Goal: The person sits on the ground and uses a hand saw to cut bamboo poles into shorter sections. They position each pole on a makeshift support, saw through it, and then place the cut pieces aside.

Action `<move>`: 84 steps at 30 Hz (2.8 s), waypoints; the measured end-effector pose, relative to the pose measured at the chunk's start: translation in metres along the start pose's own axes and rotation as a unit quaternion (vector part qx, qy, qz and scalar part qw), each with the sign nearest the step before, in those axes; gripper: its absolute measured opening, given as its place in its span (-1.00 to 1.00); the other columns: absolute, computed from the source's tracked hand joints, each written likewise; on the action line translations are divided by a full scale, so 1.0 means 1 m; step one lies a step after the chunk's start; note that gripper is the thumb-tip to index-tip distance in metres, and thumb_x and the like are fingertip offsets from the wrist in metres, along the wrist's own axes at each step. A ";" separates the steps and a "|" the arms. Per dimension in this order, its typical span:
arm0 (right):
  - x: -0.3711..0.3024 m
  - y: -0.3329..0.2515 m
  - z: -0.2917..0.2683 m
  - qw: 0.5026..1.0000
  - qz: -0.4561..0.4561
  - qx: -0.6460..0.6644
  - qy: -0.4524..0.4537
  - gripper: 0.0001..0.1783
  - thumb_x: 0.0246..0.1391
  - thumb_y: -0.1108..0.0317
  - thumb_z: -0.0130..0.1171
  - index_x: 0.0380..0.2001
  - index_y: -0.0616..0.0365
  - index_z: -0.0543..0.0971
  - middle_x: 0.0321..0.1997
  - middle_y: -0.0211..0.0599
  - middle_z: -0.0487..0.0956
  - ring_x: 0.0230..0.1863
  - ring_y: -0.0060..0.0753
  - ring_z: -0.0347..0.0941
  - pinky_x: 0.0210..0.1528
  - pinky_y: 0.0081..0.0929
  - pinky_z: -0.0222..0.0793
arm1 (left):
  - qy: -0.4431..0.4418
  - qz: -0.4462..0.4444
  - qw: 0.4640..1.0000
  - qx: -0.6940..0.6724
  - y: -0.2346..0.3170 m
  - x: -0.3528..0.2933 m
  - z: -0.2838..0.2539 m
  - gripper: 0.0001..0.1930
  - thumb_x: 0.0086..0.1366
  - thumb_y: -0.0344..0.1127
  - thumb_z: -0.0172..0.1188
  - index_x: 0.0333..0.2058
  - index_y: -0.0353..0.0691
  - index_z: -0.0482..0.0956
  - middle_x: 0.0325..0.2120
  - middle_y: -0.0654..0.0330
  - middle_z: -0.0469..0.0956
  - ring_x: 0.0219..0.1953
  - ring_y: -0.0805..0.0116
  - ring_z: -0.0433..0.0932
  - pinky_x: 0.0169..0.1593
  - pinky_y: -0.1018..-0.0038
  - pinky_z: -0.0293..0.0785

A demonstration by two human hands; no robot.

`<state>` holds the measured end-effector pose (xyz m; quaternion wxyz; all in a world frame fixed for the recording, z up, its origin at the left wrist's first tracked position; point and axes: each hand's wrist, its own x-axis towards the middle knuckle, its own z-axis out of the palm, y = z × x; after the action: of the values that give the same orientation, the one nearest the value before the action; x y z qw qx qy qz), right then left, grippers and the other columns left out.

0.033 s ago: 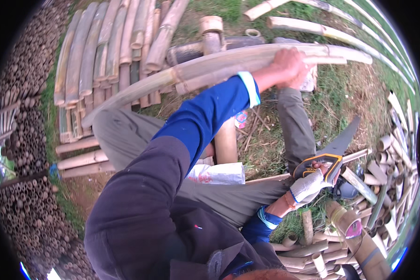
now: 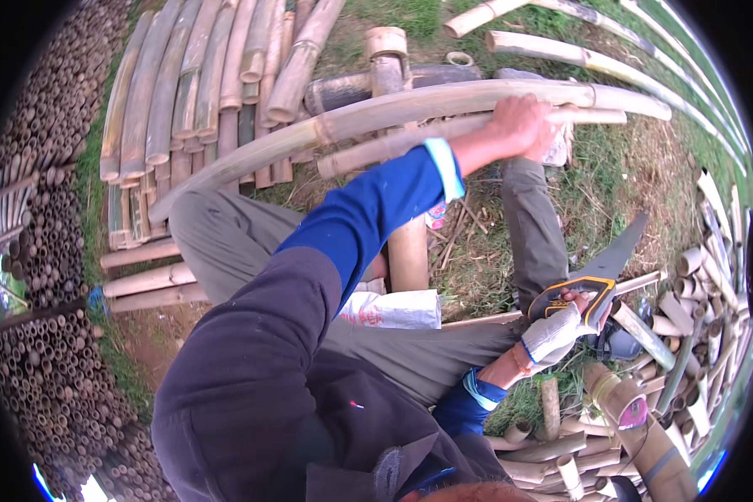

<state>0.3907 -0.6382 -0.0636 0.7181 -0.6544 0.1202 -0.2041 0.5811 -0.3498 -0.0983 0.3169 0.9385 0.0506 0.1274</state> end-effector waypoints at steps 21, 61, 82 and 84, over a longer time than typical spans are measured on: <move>0.113 -0.028 -0.011 0.728 -0.385 -0.539 -0.178 -0.31 0.23 0.41 0.39 0.43 0.00 0.51 0.01 -0.05 0.68 -0.03 0.14 0.65 -0.02 -0.03 0.60 | -0.025 0.077 0.996 -0.045 -0.071 -0.208 -0.036 -0.26 0.19 -0.55 0.43 0.39 -0.11 0.52 0.06 -0.01 0.55 0.16 -0.14 0.51 0.25 0.04 0.52; 0.251 0.164 -0.101 0.528 -0.225 -0.733 -0.366 -0.22 0.13 -0.06 0.48 0.36 -0.01 0.57 0.24 0.22 0.61 0.22 0.36 0.58 0.28 0.20 0.49 | 0.093 0.070 0.976 0.187 -0.226 -0.296 -0.313 -0.48 0.47 -0.07 0.34 0.37 0.16 0.56 -0.17 0.17 0.53 -0.19 -0.01 0.63 -0.17 0.08 0.58; 0.074 -0.052 0.020 0.911 -0.317 -0.241 -0.106 -0.59 0.36 0.48 0.25 0.22 0.28 0.47 -0.11 -0.33 0.55 -0.19 -0.45 0.43 -0.07 -0.44 0.47 | 0.011 -0.002 0.988 0.153 -0.237 -0.268 -0.268 -0.48 0.54 0.11 0.23 0.23 -0.14 0.66 0.09 0.10 0.69 0.08 -0.04 0.68 0.07 0.09 0.64; 0.040 -0.064 0.047 0.968 -0.154 -0.112 -0.166 -0.79 0.47 0.42 0.21 0.07 0.18 0.48 -0.26 -0.34 0.56 -0.34 -0.52 0.44 -0.18 -0.48 0.45 | 0.024 -0.001 0.987 0.161 -0.241 -0.276 -0.272 -0.49 0.54 0.10 0.22 0.24 -0.13 0.65 0.10 0.10 0.69 0.08 -0.06 0.68 0.07 0.09 0.64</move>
<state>0.4382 -0.6184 0.0090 0.6101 -0.7659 -0.0809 -0.1862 0.2381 -0.0486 -0.0929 0.1610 0.9739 0.0789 0.1393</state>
